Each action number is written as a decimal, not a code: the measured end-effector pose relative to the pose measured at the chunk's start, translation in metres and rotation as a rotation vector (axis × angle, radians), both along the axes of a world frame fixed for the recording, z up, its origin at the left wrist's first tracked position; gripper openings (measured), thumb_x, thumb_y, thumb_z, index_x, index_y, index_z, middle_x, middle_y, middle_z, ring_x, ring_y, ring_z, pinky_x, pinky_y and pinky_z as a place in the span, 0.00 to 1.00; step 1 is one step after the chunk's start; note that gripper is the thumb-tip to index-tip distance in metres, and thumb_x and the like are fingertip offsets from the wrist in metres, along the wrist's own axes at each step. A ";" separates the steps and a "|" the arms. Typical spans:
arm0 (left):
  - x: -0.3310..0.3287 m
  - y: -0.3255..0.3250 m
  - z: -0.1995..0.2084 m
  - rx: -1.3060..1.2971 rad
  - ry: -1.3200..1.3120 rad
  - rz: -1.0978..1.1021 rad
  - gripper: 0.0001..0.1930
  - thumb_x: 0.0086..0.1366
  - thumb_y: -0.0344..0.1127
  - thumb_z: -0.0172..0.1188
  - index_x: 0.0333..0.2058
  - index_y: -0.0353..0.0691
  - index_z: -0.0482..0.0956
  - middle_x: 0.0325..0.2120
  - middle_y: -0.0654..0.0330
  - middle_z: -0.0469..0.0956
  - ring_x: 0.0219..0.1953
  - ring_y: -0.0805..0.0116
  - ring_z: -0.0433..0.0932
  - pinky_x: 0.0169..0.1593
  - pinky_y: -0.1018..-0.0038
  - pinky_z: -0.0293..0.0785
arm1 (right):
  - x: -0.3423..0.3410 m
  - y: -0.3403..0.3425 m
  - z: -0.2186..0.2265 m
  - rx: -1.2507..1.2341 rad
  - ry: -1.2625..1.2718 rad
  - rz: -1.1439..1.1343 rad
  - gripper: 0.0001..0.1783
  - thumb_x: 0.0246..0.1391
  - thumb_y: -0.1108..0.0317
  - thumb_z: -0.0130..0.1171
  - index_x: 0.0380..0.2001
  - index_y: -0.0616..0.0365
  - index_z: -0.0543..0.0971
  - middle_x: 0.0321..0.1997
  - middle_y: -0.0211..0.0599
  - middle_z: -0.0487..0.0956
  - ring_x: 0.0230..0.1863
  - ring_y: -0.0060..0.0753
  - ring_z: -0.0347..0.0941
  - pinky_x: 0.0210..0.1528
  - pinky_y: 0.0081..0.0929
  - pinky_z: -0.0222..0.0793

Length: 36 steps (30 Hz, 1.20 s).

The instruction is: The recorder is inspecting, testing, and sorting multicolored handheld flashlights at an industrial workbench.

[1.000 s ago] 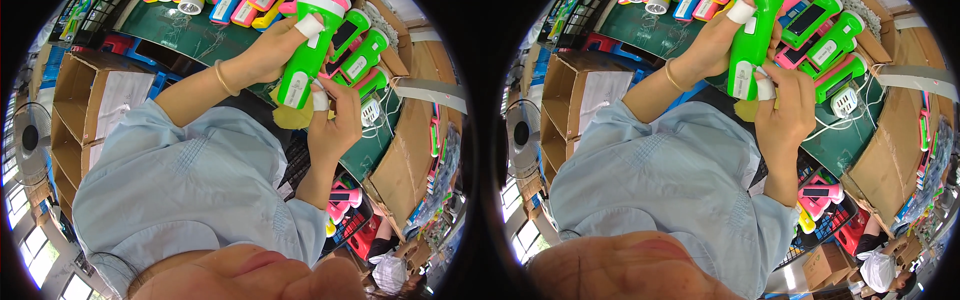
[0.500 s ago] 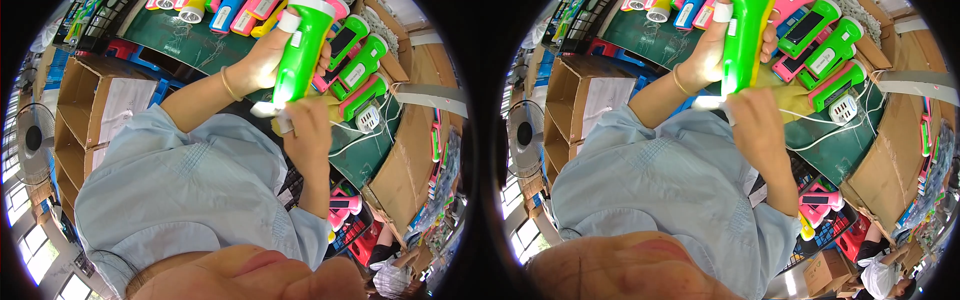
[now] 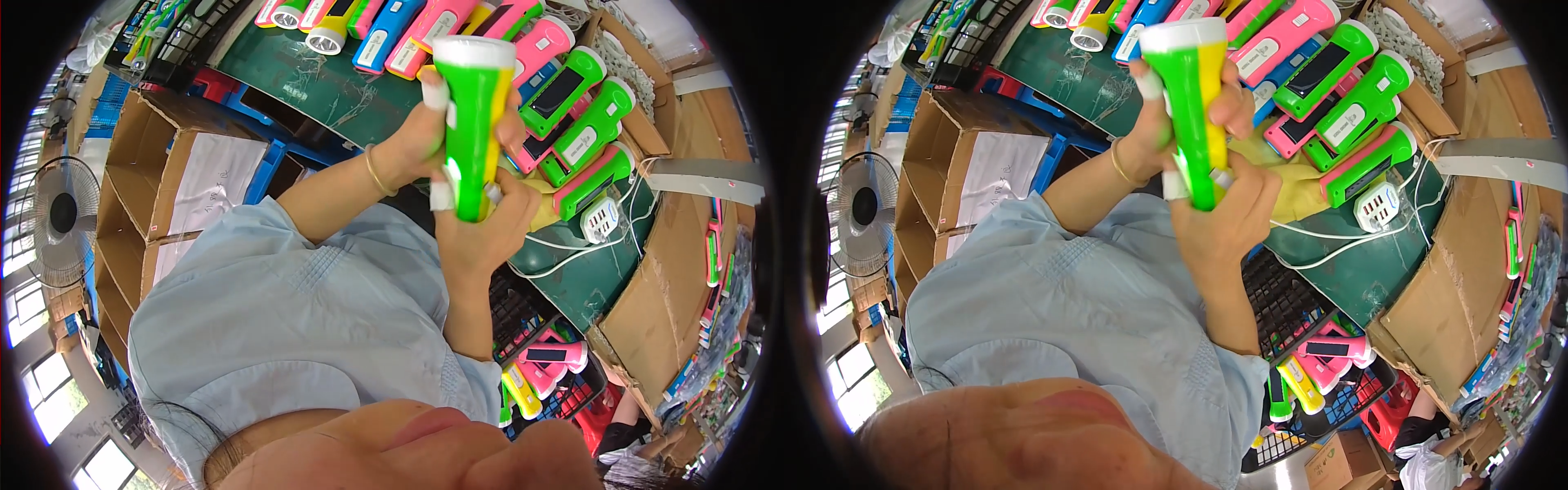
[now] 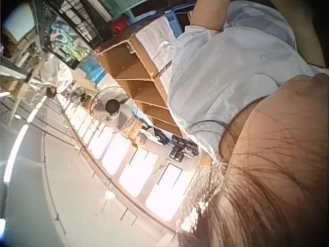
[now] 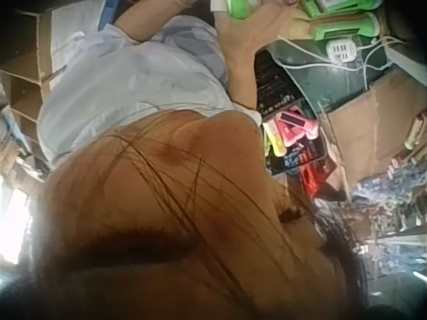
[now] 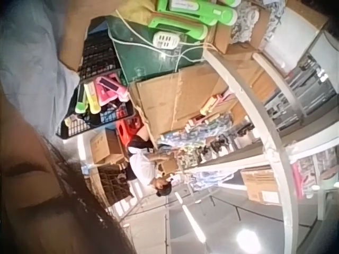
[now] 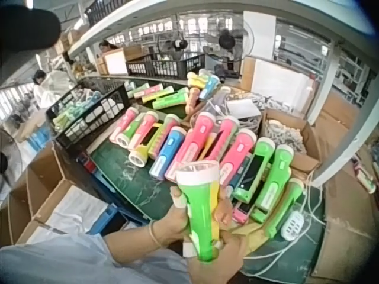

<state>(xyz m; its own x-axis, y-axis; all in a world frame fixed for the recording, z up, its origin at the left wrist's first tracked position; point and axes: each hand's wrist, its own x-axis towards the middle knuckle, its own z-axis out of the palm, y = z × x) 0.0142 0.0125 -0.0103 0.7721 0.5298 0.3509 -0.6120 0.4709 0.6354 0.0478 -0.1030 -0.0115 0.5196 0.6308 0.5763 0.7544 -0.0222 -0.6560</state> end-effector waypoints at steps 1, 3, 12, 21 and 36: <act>0.000 -0.001 -0.004 0.151 0.053 0.019 0.44 0.47 0.76 0.40 0.44 0.37 0.65 0.23 0.62 0.68 0.30 0.66 0.68 0.38 0.69 0.67 | 0.002 0.002 -0.006 -0.046 0.087 -0.027 0.31 0.31 0.66 0.70 0.40 0.65 0.68 0.32 0.42 0.67 0.30 0.40 0.66 0.29 0.31 0.65; -0.004 -0.001 -0.004 0.111 0.082 -0.007 0.43 0.49 0.74 0.41 0.45 0.35 0.64 0.25 0.60 0.70 0.32 0.65 0.70 0.39 0.69 0.69 | 0.005 0.000 -0.009 -0.025 0.141 -0.001 0.28 0.33 0.68 0.69 0.38 0.65 0.68 0.31 0.40 0.66 0.29 0.38 0.65 0.29 0.28 0.64; -0.012 0.010 -0.008 -0.571 -0.171 -0.586 0.28 0.60 0.44 0.52 0.52 0.31 0.59 0.36 0.59 0.65 0.30 0.71 0.67 0.33 0.75 0.69 | 0.039 -0.031 -0.010 -0.134 0.510 0.295 0.07 0.52 0.72 0.51 0.33 0.64 0.74 0.27 0.37 0.69 0.28 0.28 0.66 0.31 0.21 0.61; -0.025 0.005 0.001 -0.209 0.269 -0.352 0.24 0.61 0.44 0.51 0.50 0.34 0.61 0.34 0.58 0.69 0.28 0.73 0.70 0.30 0.77 0.69 | 0.040 -0.039 -0.011 -0.160 0.555 0.234 0.07 0.51 0.71 0.54 0.26 0.65 0.75 0.21 0.34 0.70 0.23 0.24 0.64 0.27 0.18 0.58; -0.026 -0.009 0.020 0.825 0.784 0.157 0.34 0.47 0.34 0.64 0.52 0.34 0.58 0.39 0.58 0.70 0.39 0.70 0.71 0.44 0.76 0.68 | 0.061 -0.018 0.027 -0.117 0.479 0.311 0.08 0.50 0.70 0.55 0.23 0.65 0.73 0.18 0.30 0.70 0.20 0.17 0.62 0.22 0.16 0.56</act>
